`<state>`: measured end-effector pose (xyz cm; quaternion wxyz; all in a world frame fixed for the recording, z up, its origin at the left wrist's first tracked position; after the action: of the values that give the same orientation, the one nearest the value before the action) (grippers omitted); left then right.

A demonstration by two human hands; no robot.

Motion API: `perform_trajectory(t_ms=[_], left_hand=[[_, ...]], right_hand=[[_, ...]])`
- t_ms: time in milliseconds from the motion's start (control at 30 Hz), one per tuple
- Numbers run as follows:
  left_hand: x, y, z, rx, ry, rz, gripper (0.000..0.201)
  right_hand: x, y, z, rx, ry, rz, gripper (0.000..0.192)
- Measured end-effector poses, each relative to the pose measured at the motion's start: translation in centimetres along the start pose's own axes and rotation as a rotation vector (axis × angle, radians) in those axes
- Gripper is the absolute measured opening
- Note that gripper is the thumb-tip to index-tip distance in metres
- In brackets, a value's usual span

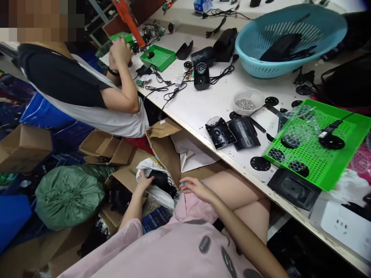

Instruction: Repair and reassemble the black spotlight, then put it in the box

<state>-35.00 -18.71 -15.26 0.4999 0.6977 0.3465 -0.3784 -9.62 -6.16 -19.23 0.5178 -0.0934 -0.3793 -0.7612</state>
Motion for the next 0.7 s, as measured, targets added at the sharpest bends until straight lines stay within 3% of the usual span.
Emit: perform_trajectory(t_ms=[100,200,300,467,700], left_hand=[[-1.5,-0.6,-0.1,0.016,-0.158,-0.101,0.058],[-2.1,-1.2,-1.8,0.172,-0.317,-0.152,0.068],[-1.2,-2.3,-3.3,0.296,-0.463,-0.074,0.071],[-1.7,-3.7,-4.0,0.327,-0.617,0.081,0.038],[-4.9,0.9,-2.5,0.425,-0.695,0.188,0.024]], right_hand=[[-0.1,-0.2,-0.3,-0.004,-0.048,0.019,0.025],[0.0,-0.4,-0.6,-0.001,-0.088,0.038,0.025],[-0.1,-0.4,-0.7,-0.007,-0.121,0.040,0.026],[-0.5,-0.3,-0.2,-0.044,-0.160,0.009,0.025],[-0.8,-0.1,0.2,-0.048,-0.215,-0.016,0.026]])
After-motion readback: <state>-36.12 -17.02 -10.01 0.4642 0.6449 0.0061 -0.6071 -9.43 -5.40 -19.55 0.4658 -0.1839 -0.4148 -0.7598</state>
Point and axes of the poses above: each hand's wrist, its own y-axis away from the middle knuckle, its own x-axis out of the palm, z = x × y, the point moved 5 cm from there along -y, towards the middle knuckle
